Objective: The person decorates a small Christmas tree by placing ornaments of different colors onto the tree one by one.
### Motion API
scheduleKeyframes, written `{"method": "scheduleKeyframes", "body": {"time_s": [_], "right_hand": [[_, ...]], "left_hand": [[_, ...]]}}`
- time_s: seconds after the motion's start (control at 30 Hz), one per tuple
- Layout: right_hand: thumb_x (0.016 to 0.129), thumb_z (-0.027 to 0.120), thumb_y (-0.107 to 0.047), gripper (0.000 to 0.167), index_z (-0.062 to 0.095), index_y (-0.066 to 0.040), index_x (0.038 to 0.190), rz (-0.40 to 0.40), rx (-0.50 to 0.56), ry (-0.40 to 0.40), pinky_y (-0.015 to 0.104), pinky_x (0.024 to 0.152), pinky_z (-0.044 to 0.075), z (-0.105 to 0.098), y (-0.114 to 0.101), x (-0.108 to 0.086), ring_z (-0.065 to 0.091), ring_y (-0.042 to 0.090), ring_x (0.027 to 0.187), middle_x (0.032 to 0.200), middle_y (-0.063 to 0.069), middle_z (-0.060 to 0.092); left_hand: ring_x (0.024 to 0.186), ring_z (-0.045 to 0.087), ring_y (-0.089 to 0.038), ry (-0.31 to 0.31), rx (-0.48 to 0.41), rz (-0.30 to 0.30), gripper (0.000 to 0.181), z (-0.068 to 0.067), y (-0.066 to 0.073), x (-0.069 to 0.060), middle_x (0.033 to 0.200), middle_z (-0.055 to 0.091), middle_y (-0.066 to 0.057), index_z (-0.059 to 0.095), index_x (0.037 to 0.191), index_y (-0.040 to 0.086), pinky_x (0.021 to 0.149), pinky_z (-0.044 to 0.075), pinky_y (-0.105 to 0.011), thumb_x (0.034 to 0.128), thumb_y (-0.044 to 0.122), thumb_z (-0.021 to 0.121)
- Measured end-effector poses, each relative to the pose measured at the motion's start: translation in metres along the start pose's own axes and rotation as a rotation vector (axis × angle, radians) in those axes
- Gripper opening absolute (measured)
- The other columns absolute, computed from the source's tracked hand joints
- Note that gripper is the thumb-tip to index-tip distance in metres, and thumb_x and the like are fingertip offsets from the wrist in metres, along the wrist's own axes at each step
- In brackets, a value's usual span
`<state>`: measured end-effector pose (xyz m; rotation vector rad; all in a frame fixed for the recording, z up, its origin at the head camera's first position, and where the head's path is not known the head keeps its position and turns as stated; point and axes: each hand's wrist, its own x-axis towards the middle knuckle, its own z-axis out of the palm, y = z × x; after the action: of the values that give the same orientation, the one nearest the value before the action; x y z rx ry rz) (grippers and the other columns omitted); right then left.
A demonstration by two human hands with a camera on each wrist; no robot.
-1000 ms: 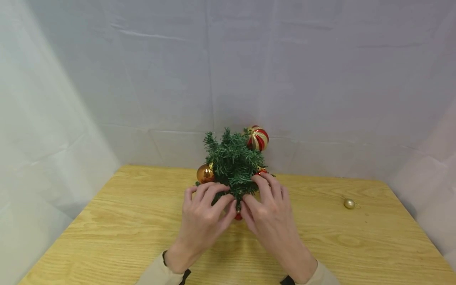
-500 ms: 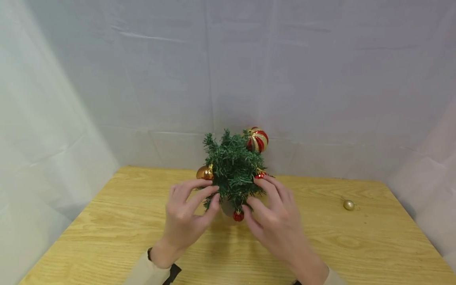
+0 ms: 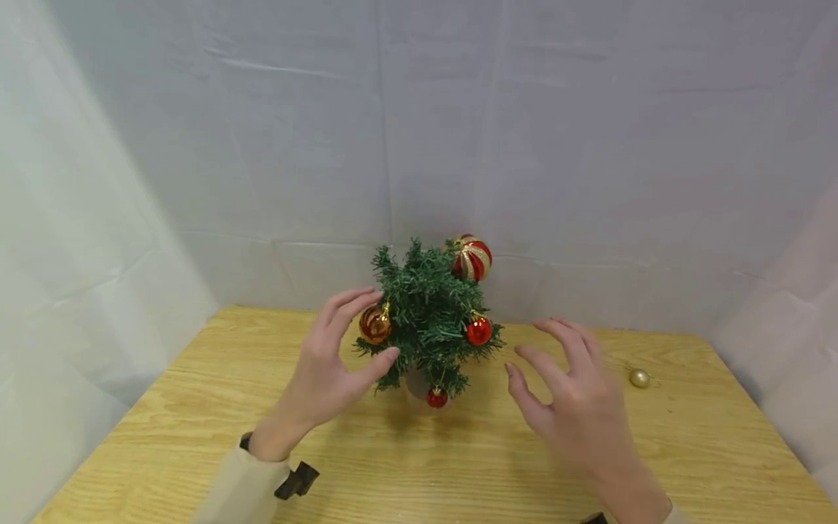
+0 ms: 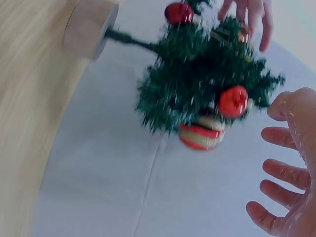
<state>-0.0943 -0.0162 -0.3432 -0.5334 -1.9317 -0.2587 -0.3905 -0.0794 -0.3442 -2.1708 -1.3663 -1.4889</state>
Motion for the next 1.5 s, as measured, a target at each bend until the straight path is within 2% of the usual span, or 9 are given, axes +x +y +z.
{"method": "scheduleKeyframes", "body": {"time_s": [0.1, 0.27, 0.37, 0.47, 0.67, 0.87, 1.1, 1.3, 1.5], "right_hand": [[0.103, 0.054, -0.044, 0.051, 0.076, -0.001, 0.087, 0.019, -0.016, 0.015, 0.012, 0.112, 0.029, -0.008, 0.01, -0.002, 0.062, 0.046, 0.103, 0.111, 0.026, 0.068], [0.1, 0.056, -0.042, 0.049, 0.075, 0.0, 0.084, 0.024, -0.058, 0.053, 0.012, 0.103, 0.032, -0.018, 0.026, -0.008, 0.062, 0.045, 0.097, 0.105, 0.027, 0.068], [0.1, 0.056, -0.044, 0.051, 0.075, 0.0, 0.085, 0.038, -0.082, 0.057, 0.021, 0.088, 0.037, -0.023, 0.037, -0.013, 0.062, 0.044, 0.092, 0.104, 0.027, 0.068], [0.101, 0.053, -0.05, 0.057, 0.076, 0.001, 0.086, 0.08, -0.116, 0.026, 0.027, 0.085, 0.037, -0.03, 0.049, -0.021, 0.061, 0.046, 0.093, 0.106, 0.028, 0.067], [0.1, 0.05, -0.057, 0.064, 0.074, 0.001, 0.087, 0.172, -0.195, -0.007, 0.017, 0.095, 0.032, -0.043, 0.068, -0.038, 0.058, 0.052, 0.1, 0.107, 0.029, 0.066], [0.098, 0.044, -0.059, 0.07, 0.074, 0.004, 0.089, 0.252, -0.268, -0.067, 0.045, 0.076, 0.036, -0.056, 0.085, -0.055, 0.056, 0.056, 0.102, 0.108, 0.032, 0.065], [0.099, 0.051, -0.043, 0.053, 0.072, 0.006, 0.093, 0.309, -0.351, -0.113, 0.068, 0.07, 0.04, -0.07, 0.102, -0.08, 0.054, 0.059, 0.098, 0.107, 0.036, 0.063], [0.089, 0.067, -0.014, 0.022, 0.072, 0.005, 0.098, 0.385, -0.401, -0.198, 0.07, 0.074, 0.04, -0.076, 0.102, -0.097, 0.053, 0.059, 0.097, 0.112, 0.037, 0.063], [0.085, 0.073, -0.008, 0.021, 0.071, 0.004, 0.102, 0.435, -0.441, -0.324, 0.068, 0.074, 0.041, -0.079, 0.099, -0.113, 0.053, 0.056, 0.098, 0.114, 0.036, 0.061]], "left_hand": [[0.129, 0.056, -0.026, -0.081, -0.014, -0.029, 0.069, -0.003, -0.003, -0.001, 0.144, 0.053, -0.011, 0.051, 0.148, 0.017, 0.102, 0.051, -0.049, 0.0868, 0.025, 0.081], [0.126, 0.059, -0.024, -0.143, -0.035, -0.05, 0.066, -0.002, -0.005, -0.004, 0.144, 0.053, -0.009, 0.052, 0.147, 0.019, 0.096, 0.055, -0.044, 0.0876, 0.022, 0.081], [0.126, 0.059, -0.024, -0.147, -0.04, -0.044, 0.062, -0.001, -0.007, -0.006, 0.144, 0.053, -0.009, 0.054, 0.146, 0.019, 0.096, 0.055, -0.043, 0.0892, 0.02, 0.079], [0.126, 0.06, -0.024, -0.141, -0.042, -0.029, 0.061, 0.0, -0.008, -0.006, 0.143, 0.054, -0.011, 0.055, 0.145, 0.018, 0.095, 0.056, -0.043, 0.0892, 0.019, 0.079], [0.126, 0.06, -0.025, -0.137, -0.066, -0.02, 0.06, 0.001, -0.012, -0.006, 0.142, 0.055, -0.011, 0.056, 0.144, 0.018, 0.095, 0.056, -0.043, 0.0888, 0.019, 0.08], [0.125, 0.059, -0.024, -0.139, -0.088, -0.009, 0.059, 0.0, -0.015, -0.004, 0.14, 0.056, -0.01, 0.058, 0.143, 0.02, 0.096, 0.055, -0.043, 0.0886, 0.021, 0.081], [0.125, 0.058, -0.025, -0.143, -0.11, 0.043, 0.058, -0.001, -0.021, -0.001, 0.138, 0.057, -0.01, 0.059, 0.142, 0.02, 0.095, 0.054, -0.044, 0.0878, 0.022, 0.081], [0.123, 0.058, -0.024, -0.152, -0.135, 0.088, 0.055, -0.003, -0.03, 0.002, 0.136, 0.058, -0.009, 0.061, 0.14, 0.02, 0.095, 0.054, -0.043, 0.0884, 0.023, 0.08], [0.121, 0.058, -0.023, -0.164, -0.173, 0.145, 0.054, -0.004, -0.039, 0.006, 0.134, 0.059, -0.008, 0.062, 0.139, 0.02, 0.092, 0.054, -0.041, 0.0887, 0.023, 0.08]]}}
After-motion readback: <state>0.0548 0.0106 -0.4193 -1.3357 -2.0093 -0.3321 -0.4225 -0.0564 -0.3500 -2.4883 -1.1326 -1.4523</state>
